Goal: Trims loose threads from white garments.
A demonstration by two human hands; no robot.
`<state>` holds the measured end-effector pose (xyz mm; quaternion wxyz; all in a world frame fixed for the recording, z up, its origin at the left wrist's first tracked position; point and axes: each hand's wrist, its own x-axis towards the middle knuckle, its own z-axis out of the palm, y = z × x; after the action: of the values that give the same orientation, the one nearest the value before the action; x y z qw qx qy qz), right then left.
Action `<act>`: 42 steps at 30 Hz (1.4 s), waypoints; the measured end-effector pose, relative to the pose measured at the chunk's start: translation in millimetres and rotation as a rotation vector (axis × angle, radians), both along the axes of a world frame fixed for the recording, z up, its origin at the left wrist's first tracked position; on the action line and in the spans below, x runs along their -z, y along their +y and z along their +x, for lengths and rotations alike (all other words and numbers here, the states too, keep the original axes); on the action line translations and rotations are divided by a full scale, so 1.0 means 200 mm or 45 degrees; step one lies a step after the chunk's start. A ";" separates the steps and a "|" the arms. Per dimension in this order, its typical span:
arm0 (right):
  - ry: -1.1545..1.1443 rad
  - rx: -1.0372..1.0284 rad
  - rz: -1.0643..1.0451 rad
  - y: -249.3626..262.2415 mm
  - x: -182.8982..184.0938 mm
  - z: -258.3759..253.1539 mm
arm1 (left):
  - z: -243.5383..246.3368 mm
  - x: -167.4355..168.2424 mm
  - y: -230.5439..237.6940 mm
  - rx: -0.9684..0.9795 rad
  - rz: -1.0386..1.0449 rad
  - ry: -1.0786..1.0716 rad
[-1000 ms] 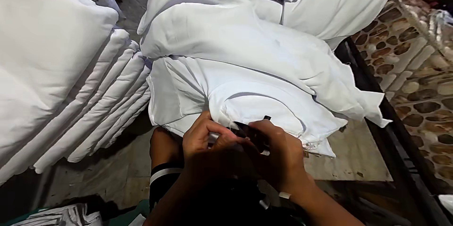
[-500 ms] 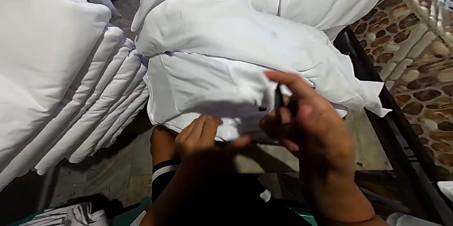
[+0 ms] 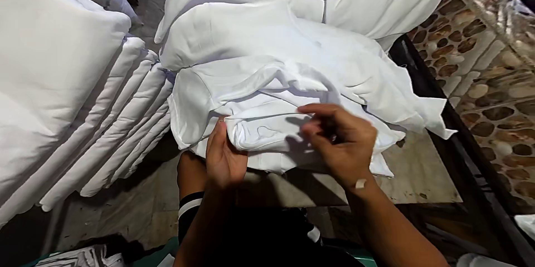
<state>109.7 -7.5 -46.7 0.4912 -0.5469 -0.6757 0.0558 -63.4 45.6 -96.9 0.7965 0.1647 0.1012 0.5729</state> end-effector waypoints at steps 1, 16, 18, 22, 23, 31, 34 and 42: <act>0.019 -0.077 -0.119 -0.01 -0.01 -0.03 | -0.01 0.03 0.01 -0.018 0.161 0.072; -0.491 -0.261 -0.127 -0.14 -0.07 -0.06 | -0.10 0.05 -0.01 -0.566 0.988 1.044; -0.661 -0.117 -0.145 -0.11 -0.06 0.00 | -0.11 0.05 -0.01 -0.490 0.965 0.914; -0.760 -0.146 -0.087 -0.04 -0.02 -0.02 | -0.11 0.06 -0.04 -0.429 0.973 0.842; -0.734 -0.193 -0.077 -0.03 -0.02 -0.04 | -0.11 0.06 -0.04 -0.441 0.994 0.867; -0.711 -0.031 0.094 0.01 0.04 -0.10 | -0.12 0.04 -0.07 -0.363 0.909 0.746; -0.542 0.028 0.018 -0.02 0.04 -0.11 | -0.08 0.03 -0.06 -0.473 0.711 0.725; -0.615 0.040 -0.007 -0.06 0.05 -0.17 | -0.12 0.03 -0.09 -0.519 0.897 0.993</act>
<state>76.2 -19.7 -55.8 0.3145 -0.5561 -0.7649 -0.0824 -88.3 27.2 -103.3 0.4701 0.5975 0.2204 0.6111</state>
